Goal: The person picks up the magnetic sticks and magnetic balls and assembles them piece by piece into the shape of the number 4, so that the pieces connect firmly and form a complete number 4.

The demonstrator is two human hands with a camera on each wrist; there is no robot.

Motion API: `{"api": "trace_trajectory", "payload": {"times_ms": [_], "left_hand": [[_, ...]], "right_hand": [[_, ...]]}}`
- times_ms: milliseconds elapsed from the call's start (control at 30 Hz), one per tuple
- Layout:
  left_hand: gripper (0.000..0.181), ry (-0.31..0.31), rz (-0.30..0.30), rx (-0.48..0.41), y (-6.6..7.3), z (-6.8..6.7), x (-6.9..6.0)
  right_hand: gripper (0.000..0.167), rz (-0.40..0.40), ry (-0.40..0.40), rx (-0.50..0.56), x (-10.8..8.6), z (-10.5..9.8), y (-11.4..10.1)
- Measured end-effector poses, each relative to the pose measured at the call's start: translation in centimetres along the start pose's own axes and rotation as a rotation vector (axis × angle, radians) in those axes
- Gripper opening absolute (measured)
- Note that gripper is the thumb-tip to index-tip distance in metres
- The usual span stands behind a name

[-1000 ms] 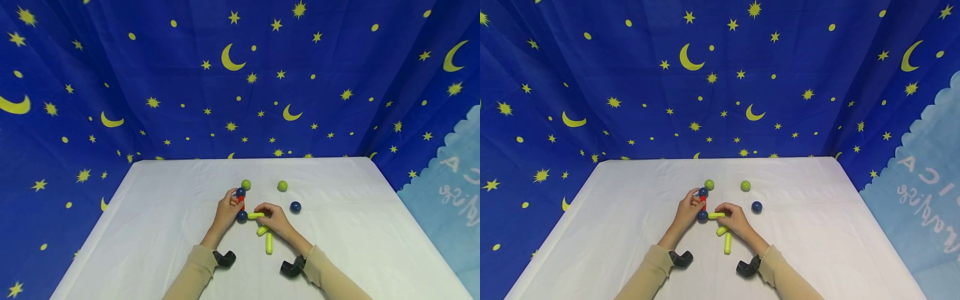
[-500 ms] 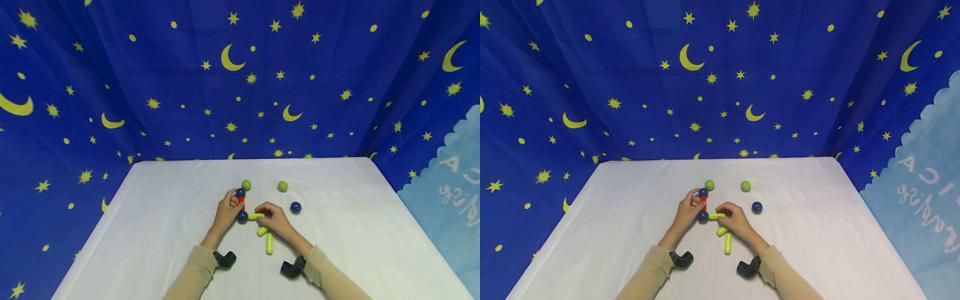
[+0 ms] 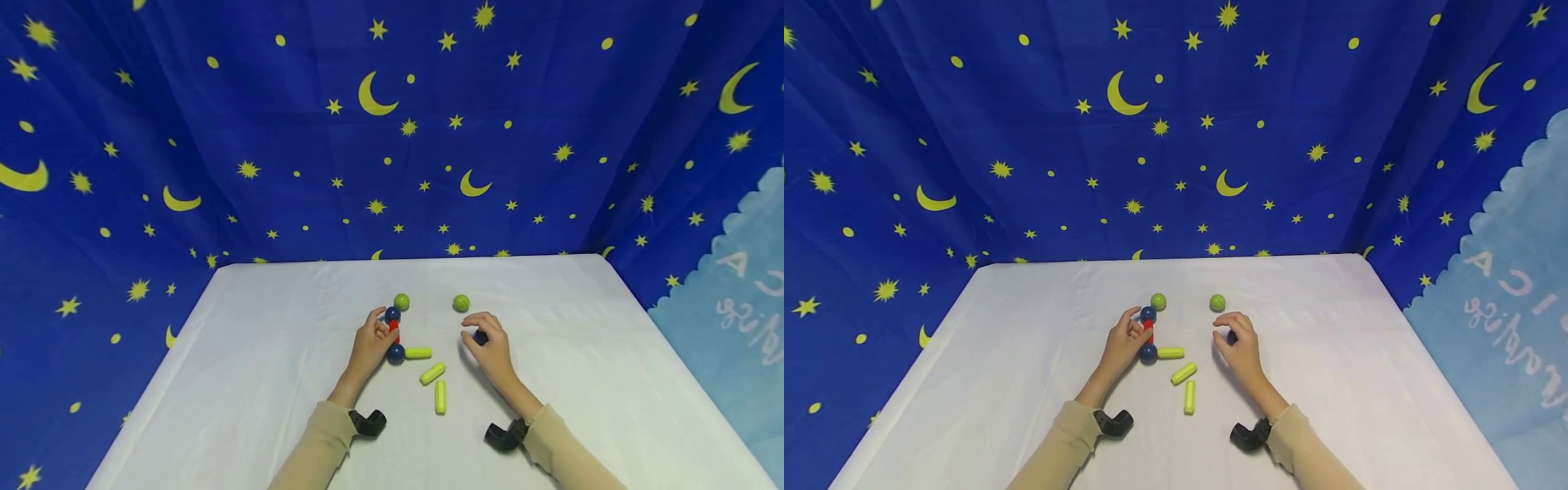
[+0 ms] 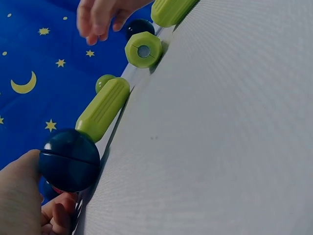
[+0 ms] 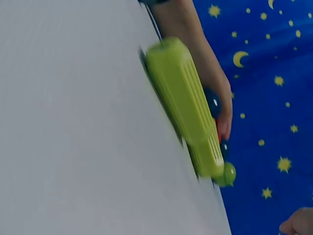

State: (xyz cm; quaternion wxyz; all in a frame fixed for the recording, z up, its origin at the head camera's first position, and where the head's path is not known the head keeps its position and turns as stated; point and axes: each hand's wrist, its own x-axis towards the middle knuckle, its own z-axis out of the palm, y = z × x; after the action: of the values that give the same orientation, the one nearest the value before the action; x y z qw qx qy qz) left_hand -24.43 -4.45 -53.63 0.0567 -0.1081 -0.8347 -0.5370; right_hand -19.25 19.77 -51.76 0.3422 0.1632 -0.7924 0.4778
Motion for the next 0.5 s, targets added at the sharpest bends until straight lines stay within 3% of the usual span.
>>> {"api": "trace_trajectory", "payload": {"times_ms": [200,400,500], "left_hand": [[0.054,0.002,-0.002,0.003,0.1,0.0,-0.1],[0.054,0.068,0.14,-0.01,-0.2,-0.1,-0.4],[0.06,0.064,0.144,-0.004,-0.1,-0.2,-0.5]], "right_hand": [[0.03,0.058,-0.003,-0.076,-0.4,-1.2,2.3],[0.037,0.112,-0.083,-0.087,-0.6,-1.5,2.7],[0.036,0.147,-0.102,-0.083,-0.7,-1.6,2.7]]}}
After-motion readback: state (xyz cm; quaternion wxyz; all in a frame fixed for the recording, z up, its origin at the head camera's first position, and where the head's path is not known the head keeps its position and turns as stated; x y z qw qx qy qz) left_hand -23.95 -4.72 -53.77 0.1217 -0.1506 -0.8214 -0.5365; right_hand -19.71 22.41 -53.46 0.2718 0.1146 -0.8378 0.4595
